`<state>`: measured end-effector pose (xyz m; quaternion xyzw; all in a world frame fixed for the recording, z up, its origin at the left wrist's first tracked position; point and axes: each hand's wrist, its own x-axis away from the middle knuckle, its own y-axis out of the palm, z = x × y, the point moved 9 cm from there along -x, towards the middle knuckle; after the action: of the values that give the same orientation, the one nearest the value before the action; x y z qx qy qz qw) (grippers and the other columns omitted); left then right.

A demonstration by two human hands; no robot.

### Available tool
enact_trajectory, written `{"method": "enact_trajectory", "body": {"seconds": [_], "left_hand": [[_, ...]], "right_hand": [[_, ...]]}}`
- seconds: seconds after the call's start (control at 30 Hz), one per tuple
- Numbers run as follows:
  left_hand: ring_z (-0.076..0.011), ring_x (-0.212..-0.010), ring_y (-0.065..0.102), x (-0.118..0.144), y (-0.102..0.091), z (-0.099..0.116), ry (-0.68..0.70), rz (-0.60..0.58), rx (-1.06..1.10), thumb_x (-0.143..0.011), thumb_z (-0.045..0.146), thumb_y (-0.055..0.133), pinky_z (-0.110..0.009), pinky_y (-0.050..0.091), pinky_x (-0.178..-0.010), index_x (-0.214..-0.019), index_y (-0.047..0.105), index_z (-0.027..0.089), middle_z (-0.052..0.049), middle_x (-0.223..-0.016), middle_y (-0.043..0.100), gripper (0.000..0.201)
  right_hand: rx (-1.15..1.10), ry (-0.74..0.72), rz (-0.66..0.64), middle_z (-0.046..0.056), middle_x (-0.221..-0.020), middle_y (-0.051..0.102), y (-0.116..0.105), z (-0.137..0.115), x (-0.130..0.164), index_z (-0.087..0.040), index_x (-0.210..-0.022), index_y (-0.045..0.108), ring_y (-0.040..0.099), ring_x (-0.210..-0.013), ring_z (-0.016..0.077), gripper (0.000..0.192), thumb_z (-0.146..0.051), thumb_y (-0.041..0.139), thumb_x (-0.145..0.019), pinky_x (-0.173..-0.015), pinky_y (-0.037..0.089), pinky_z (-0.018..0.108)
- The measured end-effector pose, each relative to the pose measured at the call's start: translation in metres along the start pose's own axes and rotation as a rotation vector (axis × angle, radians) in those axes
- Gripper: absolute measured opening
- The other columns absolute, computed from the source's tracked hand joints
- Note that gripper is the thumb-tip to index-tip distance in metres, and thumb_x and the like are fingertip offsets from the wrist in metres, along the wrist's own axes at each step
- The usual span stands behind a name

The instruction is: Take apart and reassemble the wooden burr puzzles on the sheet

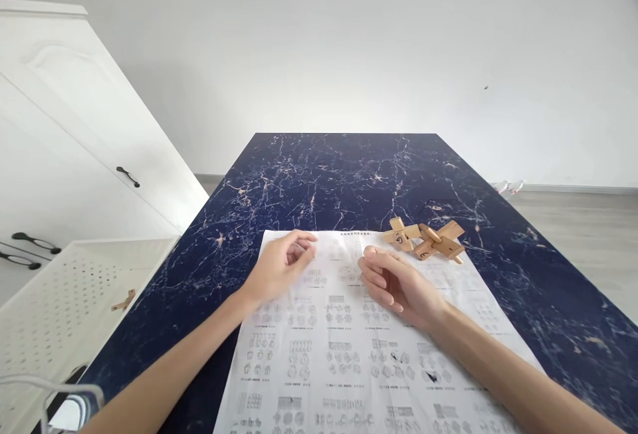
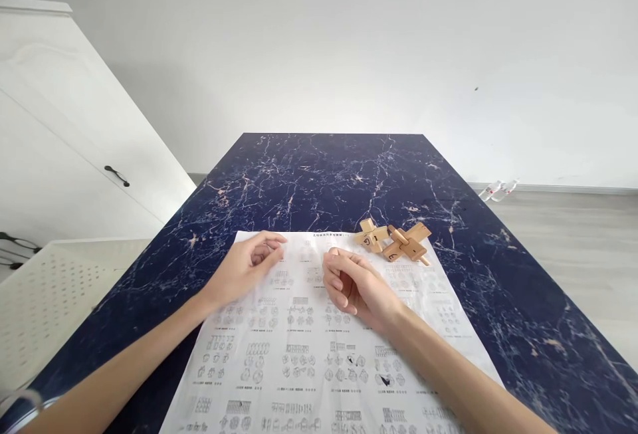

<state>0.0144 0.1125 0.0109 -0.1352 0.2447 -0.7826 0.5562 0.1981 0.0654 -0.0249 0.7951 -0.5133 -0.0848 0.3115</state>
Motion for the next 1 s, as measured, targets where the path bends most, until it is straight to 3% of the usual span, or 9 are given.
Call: {"method": "enact_trajectory", "body": {"seconds": [0.13, 0.23, 0.73, 1.0], "left_hand": [[-0.0206, -0.080, 0.074, -0.025, -0.041, -0.021, -0.010, 0.105, -0.058, -0.098, 0.045, 0.067, -0.032, 0.058, -0.075, -0.111, 0.075, 0.020, -0.005, -0.092, 0.078, 0.029], [-0.0214, -0.083, 0.075, -0.033, -0.057, -0.030, -0.016, 0.153, -0.044, -0.102, 0.047, 0.060, -0.033, 0.059, -0.077, -0.113, 0.072, 0.018, -0.005, -0.090, 0.077, 0.033], [-0.0195, -0.075, 0.072, -0.025, -0.051, -0.029, 0.011, 0.129, -0.059, -0.100, 0.048, 0.062, -0.029, 0.055, -0.068, -0.106, 0.075, 0.021, -0.004, -0.086, 0.076, 0.031], [-0.0187, -0.073, 0.069, -0.024, -0.050, -0.027, 0.029, 0.127, -0.078, -0.101, 0.047, 0.060, -0.028, 0.053, -0.066, -0.104, 0.074, 0.021, -0.003, -0.083, 0.074, 0.029]], "right_hand": [[0.066, 0.015, -0.043, -0.006, -0.050, 0.045, 0.000, 0.002, -0.001, -0.021, -0.062, 0.047, 0.029, -0.036, 0.0042, 0.053, -0.048, 0.071, -0.101, -0.037, 0.020, 0.022], [0.084, 0.018, -0.063, -0.006, -0.049, 0.045, 0.000, 0.003, -0.001, -0.021, -0.063, 0.047, 0.028, -0.036, 0.0040, 0.053, -0.048, 0.068, -0.103, -0.038, 0.020, 0.023], [-0.076, -0.028, -0.101, -0.009, -0.057, 0.029, -0.001, 0.002, 0.002, -0.022, -0.061, 0.035, 0.020, -0.048, 0.0061, 0.061, -0.041, 0.081, -0.096, -0.044, 0.021, 0.021], [-0.317, -0.126, -0.090, -0.011, -0.055, 0.023, -0.006, -0.009, 0.004, -0.023, -0.061, 0.023, 0.015, -0.047, 0.0063, 0.072, -0.044, 0.081, -0.097, -0.041, 0.022, 0.019]]}}
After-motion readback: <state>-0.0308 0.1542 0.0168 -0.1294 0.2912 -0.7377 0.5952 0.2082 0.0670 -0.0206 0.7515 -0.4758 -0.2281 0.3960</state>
